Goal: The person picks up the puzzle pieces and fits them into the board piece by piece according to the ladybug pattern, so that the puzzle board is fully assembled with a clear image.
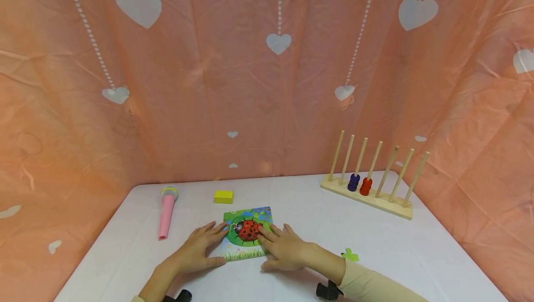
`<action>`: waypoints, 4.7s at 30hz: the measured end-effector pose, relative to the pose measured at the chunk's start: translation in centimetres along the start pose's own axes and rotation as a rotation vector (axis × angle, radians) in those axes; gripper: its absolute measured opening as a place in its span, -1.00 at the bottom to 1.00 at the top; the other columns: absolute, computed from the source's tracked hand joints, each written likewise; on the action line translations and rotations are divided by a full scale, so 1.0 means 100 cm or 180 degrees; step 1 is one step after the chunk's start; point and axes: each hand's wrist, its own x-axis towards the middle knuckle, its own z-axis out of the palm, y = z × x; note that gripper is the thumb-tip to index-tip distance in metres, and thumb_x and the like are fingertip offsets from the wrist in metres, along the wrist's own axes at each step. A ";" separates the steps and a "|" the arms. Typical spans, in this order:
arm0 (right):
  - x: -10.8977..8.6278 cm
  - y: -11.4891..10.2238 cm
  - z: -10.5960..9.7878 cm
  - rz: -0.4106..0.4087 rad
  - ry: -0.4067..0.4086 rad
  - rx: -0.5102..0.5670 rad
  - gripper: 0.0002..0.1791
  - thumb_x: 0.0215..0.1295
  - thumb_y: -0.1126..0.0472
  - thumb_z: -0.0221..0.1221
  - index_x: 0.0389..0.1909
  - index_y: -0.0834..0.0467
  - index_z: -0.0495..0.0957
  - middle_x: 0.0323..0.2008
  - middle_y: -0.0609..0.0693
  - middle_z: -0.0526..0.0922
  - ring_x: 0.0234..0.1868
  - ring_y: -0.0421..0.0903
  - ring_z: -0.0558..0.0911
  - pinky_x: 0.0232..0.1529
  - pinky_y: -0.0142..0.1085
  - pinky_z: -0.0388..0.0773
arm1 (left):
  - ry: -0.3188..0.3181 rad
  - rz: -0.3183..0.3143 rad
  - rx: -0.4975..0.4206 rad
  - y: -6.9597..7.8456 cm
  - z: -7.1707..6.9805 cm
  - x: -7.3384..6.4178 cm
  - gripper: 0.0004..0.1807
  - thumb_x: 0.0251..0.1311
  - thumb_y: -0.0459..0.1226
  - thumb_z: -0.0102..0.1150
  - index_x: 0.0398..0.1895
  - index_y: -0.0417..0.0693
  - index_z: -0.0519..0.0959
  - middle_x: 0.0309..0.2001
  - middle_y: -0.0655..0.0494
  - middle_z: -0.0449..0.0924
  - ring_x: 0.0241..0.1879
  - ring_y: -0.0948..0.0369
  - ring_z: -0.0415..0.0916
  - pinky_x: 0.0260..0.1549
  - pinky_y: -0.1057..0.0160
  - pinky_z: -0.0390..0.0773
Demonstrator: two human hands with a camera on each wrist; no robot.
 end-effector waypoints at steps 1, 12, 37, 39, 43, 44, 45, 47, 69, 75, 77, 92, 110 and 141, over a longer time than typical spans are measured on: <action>0.000 0.000 0.000 -0.0008 0.0001 -0.0003 -0.15 0.36 -0.31 0.06 0.51 0.11 0.21 0.55 0.05 0.09 0.52 0.17 0.09 0.39 0.28 0.08 | -0.0002 -0.0004 -0.0005 0.000 0.000 0.000 -0.14 0.12 0.12 0.35 0.35 -0.26 0.42 0.43 -0.22 0.28 0.38 -0.39 0.11 0.18 -0.54 0.08; 0.003 -0.003 0.000 -0.0005 0.0009 -0.0076 -0.15 0.35 -0.32 0.07 0.52 0.09 0.21 0.56 0.01 0.07 0.53 0.14 0.09 0.40 0.26 0.07 | 0.0005 0.0015 -0.0008 -0.001 0.000 0.000 -0.14 0.12 0.12 0.36 0.36 -0.26 0.42 0.43 -0.23 0.27 0.38 -0.39 0.11 0.18 -0.54 0.08; 0.005 0.000 0.005 -0.0036 0.0066 -0.0092 -0.13 0.35 -0.32 0.07 0.51 0.13 0.21 0.55 0.00 0.09 0.54 0.08 0.09 0.40 0.27 0.05 | 0.0048 0.0009 -0.0006 0.004 -0.003 -0.001 -0.15 0.12 0.11 0.35 0.33 -0.29 0.44 0.42 -0.24 0.30 0.37 -0.40 0.13 0.15 -0.55 0.10; 0.006 0.001 0.005 -0.0056 0.0058 -0.0067 -0.13 0.35 -0.32 0.06 0.51 0.13 0.21 0.55 0.00 0.09 0.54 0.08 0.09 0.39 0.28 0.05 | 0.0054 0.0007 -0.0005 0.004 -0.003 -0.001 -0.15 0.11 0.11 0.35 0.34 -0.28 0.44 0.42 -0.24 0.30 0.37 -0.40 0.13 0.16 -0.55 0.10; 0.006 0.007 0.001 -0.0074 0.0028 0.0148 -0.11 0.32 -0.28 0.14 0.51 0.14 0.20 0.55 0.03 0.09 0.54 0.07 0.09 0.40 0.29 0.03 | 0.0050 0.0015 -0.0014 0.003 -0.003 -0.001 -0.14 0.12 0.12 0.35 0.34 -0.28 0.43 0.42 -0.24 0.29 0.37 -0.40 0.12 0.17 -0.55 0.09; 0.005 0.009 -0.001 -0.0064 0.0039 0.0202 -0.09 0.29 -0.25 0.20 0.51 0.15 0.20 0.55 0.06 0.10 0.53 0.07 0.09 0.39 0.30 0.03 | 0.0048 0.0022 -0.0007 0.003 -0.002 -0.001 -0.14 0.12 0.12 0.34 0.34 -0.28 0.43 0.42 -0.24 0.29 0.37 -0.40 0.12 0.17 -0.55 0.09; 0.004 0.011 -0.003 -0.0041 0.0062 0.0235 -0.07 0.24 -0.22 0.27 0.51 0.16 0.21 0.54 0.09 0.12 0.53 0.08 0.11 0.39 0.30 0.04 | 0.0046 0.0027 -0.0009 0.003 -0.002 -0.001 -0.14 0.12 0.12 0.35 0.34 -0.29 0.43 0.42 -0.24 0.29 0.37 -0.40 0.12 0.17 -0.54 0.09; 0.001 0.015 -0.008 0.0019 0.0116 0.0241 -0.01 0.11 -0.15 0.40 0.48 0.17 0.24 0.50 0.15 0.19 0.50 0.09 0.18 0.38 0.27 0.11 | 0.0043 0.0029 0.0005 0.002 -0.001 -0.001 -0.14 0.12 0.12 0.34 0.34 -0.29 0.43 0.42 -0.24 0.29 0.37 -0.40 0.13 0.17 -0.54 0.09; -0.033 0.041 -0.006 0.0094 0.0213 0.0871 -0.44 -0.07 0.20 0.56 -0.05 0.11 0.50 -0.31 -0.20 0.38 -0.32 -0.29 0.33 -0.32 -0.42 0.39 | 0.0041 -0.0009 -0.0018 0.003 -0.001 -0.002 -0.14 0.11 0.11 0.36 0.33 -0.30 0.44 0.42 -0.24 0.29 0.37 -0.41 0.12 0.17 -0.55 0.09; -0.033 0.041 -0.006 0.0084 0.0274 0.0844 -0.46 -0.13 0.20 0.59 -0.14 0.11 0.50 -0.33 -0.19 0.35 -0.33 -0.28 0.32 -0.34 -0.44 0.39 | 0.0069 -0.0001 0.0047 0.002 0.000 -0.002 -0.14 0.11 0.12 0.35 0.34 -0.28 0.44 0.42 -0.23 0.29 0.37 -0.40 0.13 0.17 -0.54 0.10; -0.033 0.041 -0.006 0.0075 0.0293 0.0808 -0.49 -0.15 0.19 0.59 -0.21 0.10 0.51 -0.34 -0.20 0.34 -0.33 -0.29 0.31 -0.34 -0.44 0.39 | 0.0066 0.0000 0.0055 0.002 0.000 -0.002 -0.14 0.11 0.13 0.35 0.34 -0.28 0.43 0.42 -0.23 0.29 0.37 -0.40 0.13 0.17 -0.53 0.11; -0.026 0.040 -0.009 -0.0073 0.0282 0.1066 -0.73 0.07 0.36 0.44 -0.35 0.04 0.54 -0.41 -0.27 0.49 -0.40 -0.32 0.38 -0.29 -0.38 0.43 | 0.0025 -0.0024 0.0001 0.003 -0.002 -0.002 -0.13 0.12 0.12 0.35 0.34 -0.29 0.42 0.42 -0.24 0.28 0.38 -0.40 0.11 0.18 -0.54 0.09; 0.061 -0.013 -0.022 -0.0830 0.0914 0.1723 -0.72 0.25 0.60 0.16 -0.07 0.34 0.63 -0.18 0.14 0.73 -0.43 -0.37 0.59 -0.36 -0.59 0.53 | 0.0001 -0.0015 -0.0077 0.001 -0.001 0.000 -0.12 0.12 0.14 0.35 0.37 -0.24 0.41 0.44 -0.22 0.26 0.38 -0.41 0.10 0.15 -0.57 0.07; 0.075 -0.035 -0.006 -0.0552 0.1019 0.0207 -0.61 0.09 0.26 0.47 -0.01 0.06 0.70 -0.19 -0.16 0.44 -0.30 -0.38 0.40 -0.33 -0.63 0.36 | 0.0002 -0.0050 -0.0156 -0.001 0.001 -0.002 -0.14 0.13 0.13 0.34 0.38 -0.21 0.41 0.45 -0.17 0.27 0.40 -0.38 0.10 0.17 -0.56 0.05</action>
